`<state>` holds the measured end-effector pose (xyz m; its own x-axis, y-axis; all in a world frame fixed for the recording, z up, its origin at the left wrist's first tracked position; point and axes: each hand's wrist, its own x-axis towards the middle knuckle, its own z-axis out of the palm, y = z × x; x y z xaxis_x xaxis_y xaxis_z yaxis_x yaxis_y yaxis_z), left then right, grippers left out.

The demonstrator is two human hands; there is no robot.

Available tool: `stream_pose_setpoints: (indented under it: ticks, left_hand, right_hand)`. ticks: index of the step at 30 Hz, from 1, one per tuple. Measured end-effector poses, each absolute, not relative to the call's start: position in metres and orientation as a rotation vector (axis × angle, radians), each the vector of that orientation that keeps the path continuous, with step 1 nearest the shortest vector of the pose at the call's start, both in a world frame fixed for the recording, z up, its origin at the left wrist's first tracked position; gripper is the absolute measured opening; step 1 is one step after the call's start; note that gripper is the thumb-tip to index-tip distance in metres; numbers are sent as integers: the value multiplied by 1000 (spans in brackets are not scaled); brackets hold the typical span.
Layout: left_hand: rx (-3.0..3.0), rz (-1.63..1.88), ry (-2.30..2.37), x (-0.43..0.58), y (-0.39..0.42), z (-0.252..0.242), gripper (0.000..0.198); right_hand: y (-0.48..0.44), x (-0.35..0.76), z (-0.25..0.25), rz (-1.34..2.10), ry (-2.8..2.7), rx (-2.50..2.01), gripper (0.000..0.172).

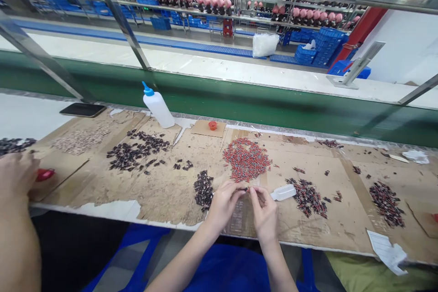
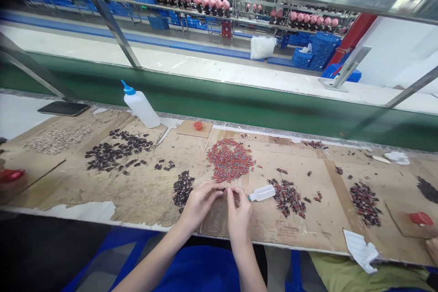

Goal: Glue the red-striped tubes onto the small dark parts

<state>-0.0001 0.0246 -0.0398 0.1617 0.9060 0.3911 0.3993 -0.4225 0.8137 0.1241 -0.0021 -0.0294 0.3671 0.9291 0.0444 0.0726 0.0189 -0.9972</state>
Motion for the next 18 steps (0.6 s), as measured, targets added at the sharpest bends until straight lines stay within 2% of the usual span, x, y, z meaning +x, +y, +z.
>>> stream_pose_setpoints:
  ticks: [18]
  left_hand:
    - [1678, 1219, 1149, 0, 29, -11, 13]
  right_hand:
    - [4, 130, -12, 973, -995, -1299, 23]
